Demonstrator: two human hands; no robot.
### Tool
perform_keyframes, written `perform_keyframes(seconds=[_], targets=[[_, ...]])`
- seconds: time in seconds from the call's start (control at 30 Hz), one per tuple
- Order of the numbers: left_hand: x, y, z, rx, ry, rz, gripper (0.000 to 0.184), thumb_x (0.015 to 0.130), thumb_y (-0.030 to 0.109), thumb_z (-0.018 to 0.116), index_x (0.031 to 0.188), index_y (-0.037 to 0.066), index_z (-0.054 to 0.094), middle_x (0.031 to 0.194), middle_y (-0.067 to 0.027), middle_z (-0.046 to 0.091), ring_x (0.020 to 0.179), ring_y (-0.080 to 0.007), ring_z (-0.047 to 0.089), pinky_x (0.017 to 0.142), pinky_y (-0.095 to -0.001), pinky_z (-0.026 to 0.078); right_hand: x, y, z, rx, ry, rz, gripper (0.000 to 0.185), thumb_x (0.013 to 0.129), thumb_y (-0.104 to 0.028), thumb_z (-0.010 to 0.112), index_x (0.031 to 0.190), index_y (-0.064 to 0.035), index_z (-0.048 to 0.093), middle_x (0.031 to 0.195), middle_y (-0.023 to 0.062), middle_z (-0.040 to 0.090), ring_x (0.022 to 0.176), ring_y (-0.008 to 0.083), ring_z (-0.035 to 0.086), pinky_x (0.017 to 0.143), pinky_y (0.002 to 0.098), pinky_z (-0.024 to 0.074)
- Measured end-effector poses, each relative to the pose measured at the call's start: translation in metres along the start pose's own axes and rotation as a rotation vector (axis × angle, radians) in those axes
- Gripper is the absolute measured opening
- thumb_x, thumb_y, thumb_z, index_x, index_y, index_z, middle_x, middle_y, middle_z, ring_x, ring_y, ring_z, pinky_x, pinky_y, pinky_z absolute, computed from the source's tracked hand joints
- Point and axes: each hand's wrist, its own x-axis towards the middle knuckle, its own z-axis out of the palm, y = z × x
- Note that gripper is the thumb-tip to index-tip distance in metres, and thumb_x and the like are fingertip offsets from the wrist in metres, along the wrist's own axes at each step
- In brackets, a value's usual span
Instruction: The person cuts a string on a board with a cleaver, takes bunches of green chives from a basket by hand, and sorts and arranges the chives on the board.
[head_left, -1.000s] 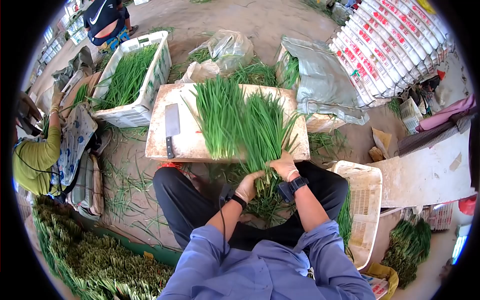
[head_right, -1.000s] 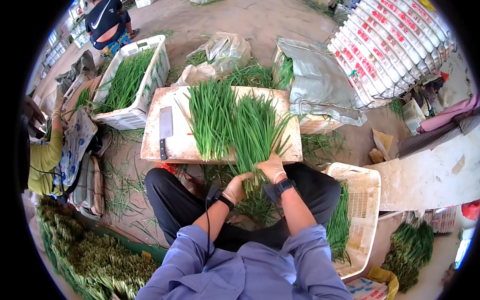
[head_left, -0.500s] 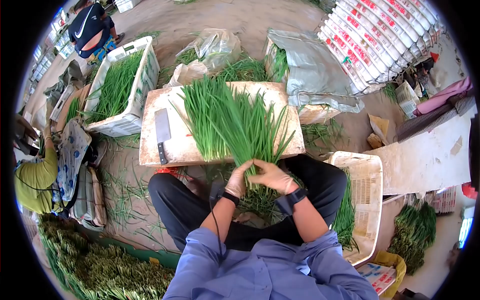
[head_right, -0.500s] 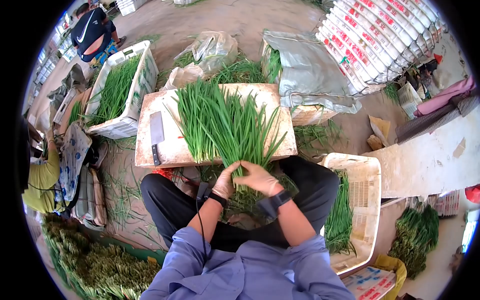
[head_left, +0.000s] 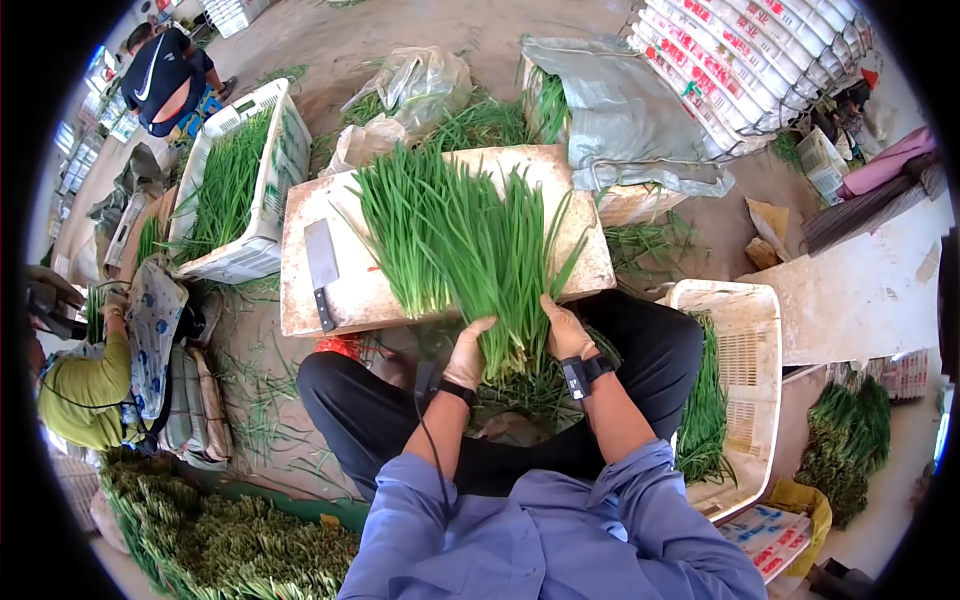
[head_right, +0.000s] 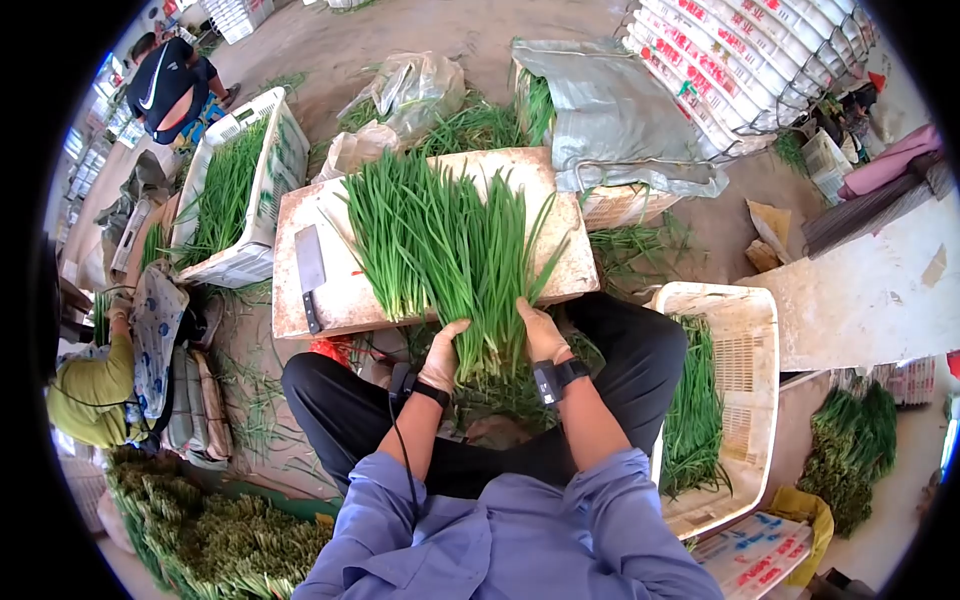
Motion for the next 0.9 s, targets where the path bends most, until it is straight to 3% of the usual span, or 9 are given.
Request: perform_keyframes(seconds=[0.1,0.23,0.4,0.47,0.53,0.57,0.67,0.8,0.9], targets=[[0.005,-0.006,-0.014,0.049,0.031,-0.062,0.042,0.097,0.023,0.066,0.133,0.001,0.065,0.125,-0.0136,0.073,0.109,-0.0292,0.072,0.099,-0.0442,0.058,0.028,0.007,-0.03,-0.494,0.13,-0.17,0.036,0.106,-0.022,0.071,0.13,0.0047,0.07,0.119,0.0066,0.073,0.103,0.017,0.064,0.092,0.0349,0.0512],[-0.006,-0.007,0.001,0.01,0.084,-0.073,0.042,0.096,0.022,0.065,0.133,0.001,0.065,0.123,-0.0144,0.074,0.106,-0.0293,0.072,0.096,-0.0436,0.059,0.025,-0.001,-0.023,-0.331,0.182,-0.15,0.037,0.104,-0.02,0.071,0.13,0.006,0.069,0.12,0.0079,0.074,0.103,0.0183,0.066,0.092,0.0339,0.0519],[0.009,-0.022,-0.014,-0.006,0.118,0.095,0.049,0.098,0.025,0.071,0.14,0.0,0.061,0.133,-0.0131,0.069,0.116,-0.0268,0.068,0.104,-0.0411,0.054,0.039,0.015,-0.036,-0.659,0.128,-0.181,0.045,0.095,-0.006,0.069,0.139,0.0026,0.066,0.128,0.0098,0.074,0.111,0.0203,0.069,0.098,0.0343,0.0535],[0.0,-0.021,0.004,0.104,0.238,0.215,0.067,0.097,0.032,0.08,0.149,0.0,0.052,0.144,-0.0103,0.063,0.129,-0.0236,0.06,0.113,-0.0378,0.045,0.039,0.017,-0.032,-0.602,0.053,-0.145,0.048,0.094,-0.006,0.07,0.14,0.0034,0.065,0.128,0.0094,0.074,0.111,0.0208,0.069,0.1,0.0344,0.0529],[0.007,-0.028,-0.004,0.291,0.081,0.377,0.066,0.1,0.032,0.078,0.153,0.003,0.05,0.146,-0.0088,0.061,0.128,-0.0224,0.061,0.109,-0.0357,0.049,0.035,0.014,-0.021,-0.723,-0.038,-0.192,0.047,0.093,-0.008,0.072,0.138,0.004,0.066,0.125,0.0104,0.076,0.111,0.021,0.07,0.1,0.0345,0.0527],[0.007,-0.028,0.0,0.358,0.093,0.432,0.063,0.097,0.022,0.082,0.15,0.002,0.053,0.14,-0.0072,0.064,0.125,-0.0205,0.063,0.108,-0.0355,0.049,0.029,0.011,-0.011,-0.835,-0.035,-0.311,0.048,0.091,-0.011,0.075,0.135,0.0048,0.066,0.122,0.0118,0.077,0.11,0.0194,0.069,0.1,0.0346,0.0529],[0.0,-0.023,0.006,0.474,0.02,0.373,0.058,0.096,0.017,0.082,0.145,0.002,0.057,0.133,-0.006,0.068,0.119,-0.0191,0.064,0.107,-0.0347,0.049,0.011,-0.001,0.005,-1.067,-0.015,-0.318,0.048,0.091,-0.014,0.078,0.134,0.0049,0.066,0.119,0.0129,0.078,0.108,0.0179,0.069,0.099,0.0349,0.0533],[0.001,-0.014,-0.002,0.248,0.13,0.133,0.046,0.091,0.011,0.077,0.135,0.0,0.066,0.125,-0.0105,0.073,0.111,-0.0244,0.07,0.099,-0.0388,0.055,0.01,-0.006,-0.021,-0.492,-0.136,-0.096,0.036,0.091,-0.013,0.079,0.123,0.0036,0.073,0.111,0.0079,0.078,0.098,0.0164,0.07,0.09,0.0334,0.0554],[0.001,-0.013,-0.005,0.219,0.163,0.091,0.037,0.094,0.017,0.071,0.127,0.0,0.071,0.119,-0.0128,0.076,0.104,-0.027,0.073,0.097,-0.0406,0.058,0.021,-0.006,-0.04,-0.498,-0.131,0.026,0.035,0.092,-0.008,0.079,0.124,0.0038,0.074,0.115,0.0068,0.077,0.1,0.0165,0.07,0.091,0.0329,0.0545]])
